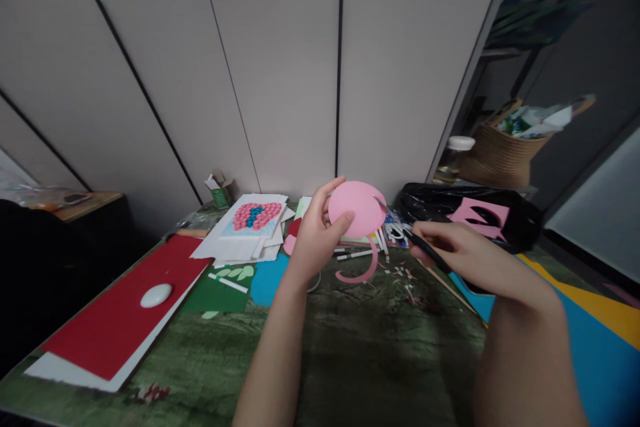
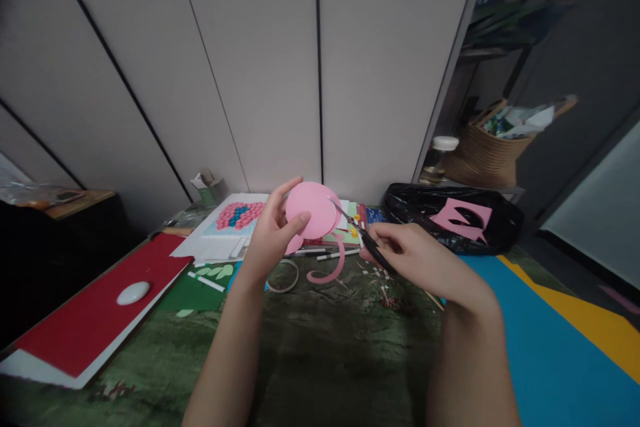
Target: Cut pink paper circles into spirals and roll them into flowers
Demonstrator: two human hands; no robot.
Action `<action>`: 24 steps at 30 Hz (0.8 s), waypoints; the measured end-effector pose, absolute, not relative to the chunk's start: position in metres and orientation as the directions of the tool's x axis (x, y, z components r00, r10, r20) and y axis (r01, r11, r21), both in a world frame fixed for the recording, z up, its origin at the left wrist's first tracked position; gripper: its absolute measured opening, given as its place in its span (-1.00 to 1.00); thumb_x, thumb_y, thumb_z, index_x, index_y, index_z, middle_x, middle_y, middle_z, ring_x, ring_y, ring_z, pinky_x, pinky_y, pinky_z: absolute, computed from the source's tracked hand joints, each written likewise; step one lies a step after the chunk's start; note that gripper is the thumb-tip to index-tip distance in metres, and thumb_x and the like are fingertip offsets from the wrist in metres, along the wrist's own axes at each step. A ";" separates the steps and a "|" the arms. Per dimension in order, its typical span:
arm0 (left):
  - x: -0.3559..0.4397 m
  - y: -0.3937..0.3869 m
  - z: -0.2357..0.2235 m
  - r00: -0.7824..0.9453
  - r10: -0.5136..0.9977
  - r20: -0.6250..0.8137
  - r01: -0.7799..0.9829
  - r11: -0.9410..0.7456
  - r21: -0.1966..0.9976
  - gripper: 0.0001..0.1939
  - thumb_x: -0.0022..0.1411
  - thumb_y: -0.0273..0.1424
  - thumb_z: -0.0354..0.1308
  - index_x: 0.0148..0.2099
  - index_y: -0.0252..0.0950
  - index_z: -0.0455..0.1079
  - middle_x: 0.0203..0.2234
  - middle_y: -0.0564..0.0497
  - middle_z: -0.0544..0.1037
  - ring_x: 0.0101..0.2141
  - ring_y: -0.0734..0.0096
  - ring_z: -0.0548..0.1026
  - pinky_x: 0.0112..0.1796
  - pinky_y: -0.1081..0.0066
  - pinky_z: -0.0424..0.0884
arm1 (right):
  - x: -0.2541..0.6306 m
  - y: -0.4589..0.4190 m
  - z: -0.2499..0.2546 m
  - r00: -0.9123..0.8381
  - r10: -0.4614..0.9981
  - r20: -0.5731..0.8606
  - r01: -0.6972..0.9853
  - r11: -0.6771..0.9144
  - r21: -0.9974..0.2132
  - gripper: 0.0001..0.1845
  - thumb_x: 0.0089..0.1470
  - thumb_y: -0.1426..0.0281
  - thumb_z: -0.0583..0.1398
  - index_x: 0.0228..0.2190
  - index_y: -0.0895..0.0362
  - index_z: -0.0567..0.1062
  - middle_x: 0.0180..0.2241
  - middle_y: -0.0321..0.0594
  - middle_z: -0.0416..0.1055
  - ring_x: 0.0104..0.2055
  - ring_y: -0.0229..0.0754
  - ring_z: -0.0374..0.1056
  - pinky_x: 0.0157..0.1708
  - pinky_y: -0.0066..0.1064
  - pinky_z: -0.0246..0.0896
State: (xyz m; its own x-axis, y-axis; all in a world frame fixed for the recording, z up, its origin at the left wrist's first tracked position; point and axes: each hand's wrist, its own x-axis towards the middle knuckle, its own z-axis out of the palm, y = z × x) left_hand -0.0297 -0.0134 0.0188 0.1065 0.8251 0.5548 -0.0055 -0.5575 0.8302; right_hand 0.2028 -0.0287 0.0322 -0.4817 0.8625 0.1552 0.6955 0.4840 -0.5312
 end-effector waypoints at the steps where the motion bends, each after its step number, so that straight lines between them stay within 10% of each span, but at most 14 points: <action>1: -0.030 -0.014 0.019 0.113 0.825 0.554 -0.006 -0.557 0.831 -0.50 0.16 -0.38 0.11 0.14 -0.11 0.14 0.04 -0.04 0.33 -0.08 0.25 0.37 -0.11 0.24 0.37 | 0.203 -0.029 0.032 -0.484 0.861 0.155 0.694 0.486 -0.531 -0.70 0.09 0.25 0.07 -0.59 0.12 0.22 -0.59 -0.36 0.16 -0.53 -0.34 0.03 -0.58 -0.46 -0.12; 24: -0.029 -0.016 0.020 0.174 0.835 0.521 -0.039 -0.523 0.851 -0.49 0.15 -0.37 0.11 0.16 -0.13 0.15 0.05 -0.07 0.32 -0.06 0.19 0.36 -0.07 0.18 0.34 | 0.203 -0.030 0.034 -0.474 0.868 0.149 0.701 0.474 -0.533 -0.74 0.11 0.32 0.02 -0.58 0.11 0.20 -0.58 -0.36 0.16 -0.52 -0.32 0.05 -0.58 -0.42 -0.15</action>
